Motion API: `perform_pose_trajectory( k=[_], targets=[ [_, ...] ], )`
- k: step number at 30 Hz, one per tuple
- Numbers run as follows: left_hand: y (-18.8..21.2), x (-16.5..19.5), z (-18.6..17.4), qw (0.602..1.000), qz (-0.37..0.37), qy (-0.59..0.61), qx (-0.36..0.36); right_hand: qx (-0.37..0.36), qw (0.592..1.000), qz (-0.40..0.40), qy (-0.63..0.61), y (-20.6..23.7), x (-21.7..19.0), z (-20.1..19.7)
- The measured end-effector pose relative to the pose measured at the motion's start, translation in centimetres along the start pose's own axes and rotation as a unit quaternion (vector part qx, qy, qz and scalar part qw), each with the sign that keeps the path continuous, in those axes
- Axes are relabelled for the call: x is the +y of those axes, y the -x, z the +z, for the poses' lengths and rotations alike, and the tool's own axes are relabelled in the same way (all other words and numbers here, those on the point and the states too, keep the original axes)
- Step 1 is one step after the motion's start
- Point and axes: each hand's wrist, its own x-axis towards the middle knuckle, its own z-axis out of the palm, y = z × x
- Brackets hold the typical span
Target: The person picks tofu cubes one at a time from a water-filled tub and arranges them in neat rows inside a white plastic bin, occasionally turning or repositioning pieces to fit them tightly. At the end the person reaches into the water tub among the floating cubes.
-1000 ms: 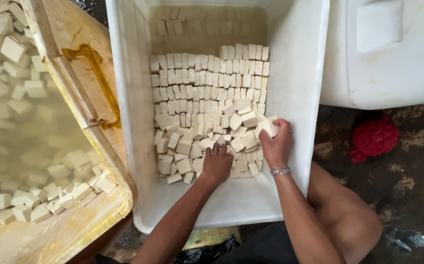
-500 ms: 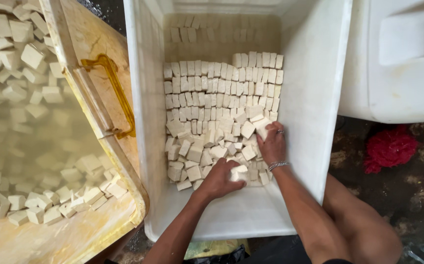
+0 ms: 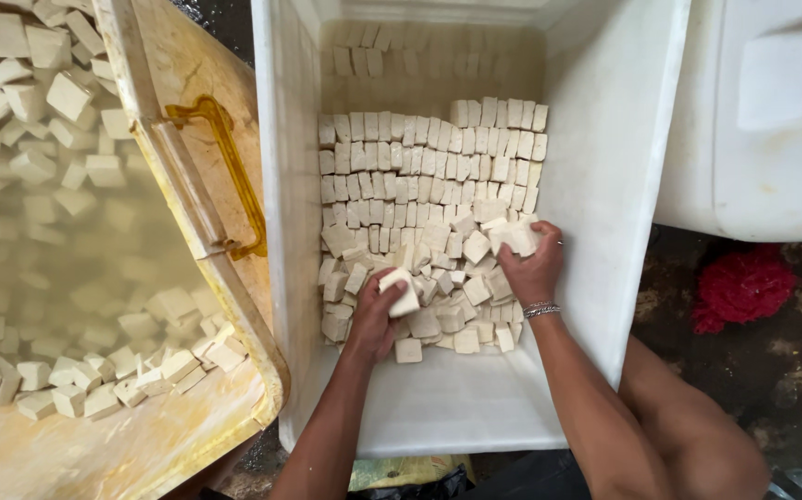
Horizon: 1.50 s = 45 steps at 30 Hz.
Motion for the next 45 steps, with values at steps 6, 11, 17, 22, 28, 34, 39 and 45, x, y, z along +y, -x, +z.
perform_pose_trajectory(
  k=[6,11,17,22,28,34,39,45],
  targets=[
    [-3.7,3.6,4.1,0.996,0.005,0.094,-0.009,-0.245,0.957,-0.151,0.034,0.5,-0.1,1.7],
    [-9.7,8.1,8.3,0.996,0.073,-0.006,-0.041,-0.233,0.96,-0.148,0.039,1.1,0.7,2.0],
    [-18.6,14.6,15.3,0.904,0.215,-0.369,0.024,-0.183,0.981,-0.068,0.019,1.4,1.2,2.7],
    [-22.9,16.1,19.1,0.691,0.24,-0.675,0.1,-0.21,0.975,-0.073,0.008,1.4,1.3,3.5],
    [-26.0,14.5,19.2,0.597,0.192,-0.774,0.086,-0.204,0.977,-0.053,-0.038,1.7,1.4,3.7],
    [-27.2,15.1,19.2,0.556,0.181,-0.811,-0.029,-0.175,0.981,-0.078,-0.025,2.2,1.1,3.7],
    [-26.6,17.0,20.0,0.456,0.059,-0.884,-0.083,-0.183,0.976,0.06,-0.1,0.9,0.8,2.9],
    [-27.5,15.0,19.2,0.493,0.099,-0.856,-0.124,-0.188,0.825,0.377,-0.376,-1.6,-0.3,1.3]
  ],
)
